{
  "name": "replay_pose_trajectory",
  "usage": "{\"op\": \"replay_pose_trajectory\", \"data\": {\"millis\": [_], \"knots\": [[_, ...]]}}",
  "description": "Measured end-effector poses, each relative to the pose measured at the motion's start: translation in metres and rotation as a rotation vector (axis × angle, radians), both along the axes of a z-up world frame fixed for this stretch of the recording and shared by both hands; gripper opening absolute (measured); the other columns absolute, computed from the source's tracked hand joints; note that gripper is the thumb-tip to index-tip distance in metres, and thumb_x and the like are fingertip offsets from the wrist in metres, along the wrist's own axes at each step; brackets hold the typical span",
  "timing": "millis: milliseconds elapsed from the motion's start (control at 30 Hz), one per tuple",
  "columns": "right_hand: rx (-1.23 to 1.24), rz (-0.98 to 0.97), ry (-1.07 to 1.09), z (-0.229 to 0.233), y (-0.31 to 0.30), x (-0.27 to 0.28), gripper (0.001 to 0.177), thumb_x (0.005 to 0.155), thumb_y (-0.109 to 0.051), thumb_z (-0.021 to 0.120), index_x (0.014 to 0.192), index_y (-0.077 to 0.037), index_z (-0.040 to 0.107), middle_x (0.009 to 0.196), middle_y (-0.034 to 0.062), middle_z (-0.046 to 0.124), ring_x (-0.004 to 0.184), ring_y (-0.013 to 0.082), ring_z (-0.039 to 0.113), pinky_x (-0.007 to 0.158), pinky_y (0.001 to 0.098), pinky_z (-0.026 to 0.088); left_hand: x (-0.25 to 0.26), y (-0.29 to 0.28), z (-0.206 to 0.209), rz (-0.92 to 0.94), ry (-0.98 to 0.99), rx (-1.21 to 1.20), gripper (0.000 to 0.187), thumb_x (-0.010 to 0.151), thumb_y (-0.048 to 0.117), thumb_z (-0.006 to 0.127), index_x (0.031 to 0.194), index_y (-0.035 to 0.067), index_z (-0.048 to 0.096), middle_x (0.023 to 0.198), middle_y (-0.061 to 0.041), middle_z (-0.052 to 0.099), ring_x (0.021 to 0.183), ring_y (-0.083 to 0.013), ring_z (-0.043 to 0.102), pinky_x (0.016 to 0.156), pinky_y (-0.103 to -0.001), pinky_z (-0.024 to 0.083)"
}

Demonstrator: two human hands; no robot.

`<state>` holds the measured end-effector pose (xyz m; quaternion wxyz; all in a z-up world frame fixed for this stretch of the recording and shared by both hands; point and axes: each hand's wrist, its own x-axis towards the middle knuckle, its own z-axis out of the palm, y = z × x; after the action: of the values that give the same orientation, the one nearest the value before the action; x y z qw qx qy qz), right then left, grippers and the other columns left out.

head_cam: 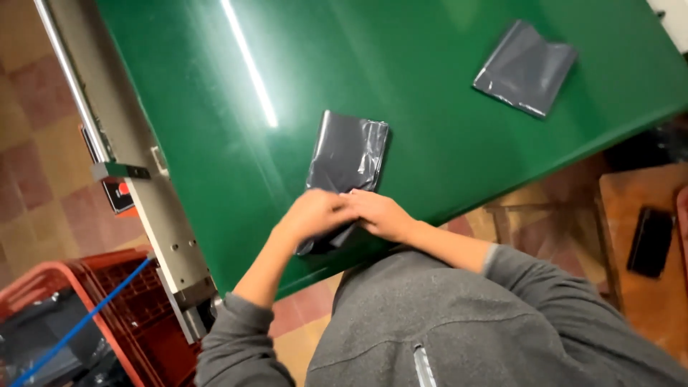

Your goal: Folding black plastic bags on a conveyor belt and placing them into a storage crate.

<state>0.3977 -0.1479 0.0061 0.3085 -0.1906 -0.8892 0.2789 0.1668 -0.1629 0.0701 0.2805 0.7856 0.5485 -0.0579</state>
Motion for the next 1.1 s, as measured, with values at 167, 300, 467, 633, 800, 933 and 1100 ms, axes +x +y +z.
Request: {"op": "replay_pose_trajectory", "data": {"millis": [167,300,467,633,800,933,1100], "knots": [[-0.743,-0.172,-0.106,-0.026,0.005,0.012,0.038,0.095,-0.011,0.067,0.132,-0.004,0.066,0.11,0.0149,0.074,0.098,0.0264,0.073,0.092,0.0371,0.057,-0.066,0.042,-0.078,0.692,-1.062,-0.687,0.074,0.098,0.066,0.033,0.112,0.008,0.076,0.105,-0.003,0.078,0.098,-0.0187,0.074,0.084,-0.035,0.059],[-1.009,-0.274,0.467,-0.052,0.025,0.003,0.025,0.106,-0.01,0.059,0.128,0.001,0.062,0.117,0.0065,0.071,0.104,0.0164,0.063,0.093,0.0333,0.051,-0.052,0.051,-0.076,0.873,-0.92,-0.469,0.064,0.096,0.059,0.041,0.11,0.006,0.073,0.102,-0.007,0.073,0.093,-0.0217,0.069,0.079,-0.039,0.057],[-1.429,-0.572,0.268,-0.056,0.039,-0.007,0.018,0.098,-0.014,0.062,0.108,0.001,0.058,0.078,-0.0012,0.051,0.067,0.0126,0.046,0.056,0.034,0.038,0.007,0.044,-0.032,0.774,-0.064,0.34,0.043,0.092,0.045,0.071,0.107,0.005,0.063,0.106,-0.012,0.069,0.096,-0.0341,0.066,0.082,-0.044,0.053],[-1.107,-0.59,0.338,-0.038,0.038,0.0,0.026,0.097,-0.016,0.063,0.115,0.002,0.057,0.097,0.0046,0.062,0.089,0.0163,0.059,0.079,0.035,0.05,0.034,0.038,-0.027,0.605,-0.091,0.657,0.029,0.095,0.025,0.072,0.106,0.003,0.057,0.106,-0.016,0.062,0.099,-0.0388,0.061,0.078,-0.047,0.051],[-0.717,-0.888,0.328,0.005,0.057,0.068,0.046,0.096,-0.023,0.069,0.13,0.002,0.049,0.118,0.0158,0.063,0.11,0.0232,0.062,0.1,0.0363,0.05,0.099,0.068,0.007,0.411,-0.492,0.716,0.02,0.097,0.011,0.069,0.108,0.004,0.054,0.105,-0.017,0.059,0.092,-0.0395,0.061,0.076,-0.045,0.053],[-0.389,-0.995,0.705,0.048,0.121,0.147,0.059,0.106,-0.016,0.064,0.154,0.0,0.035,0.134,0.0172,0.06,0.122,0.0226,0.059,0.109,0.0364,0.047,0.203,0.155,0.025,0.477,-0.672,0.675,0.016,0.1,0.017,0.066,0.109,0.01,0.054,0.096,-0.017,0.063,0.083,-0.0437,0.065,0.07,-0.048,0.053],[-0.137,-1.261,0.46,0.047,0.193,0.227,0.059,0.107,-0.015,0.062,0.156,-0.004,0.032,0.117,0.0181,0.073,0.1,0.0299,0.075,0.091,0.039,0.059,0.306,0.256,-0.012,0.534,-0.607,0.575,0.022,0.103,0.029,0.059,0.108,0.008,0.053,0.091,-0.017,0.068,0.082,-0.0449,0.066,0.068,-0.054,0.051]]}}
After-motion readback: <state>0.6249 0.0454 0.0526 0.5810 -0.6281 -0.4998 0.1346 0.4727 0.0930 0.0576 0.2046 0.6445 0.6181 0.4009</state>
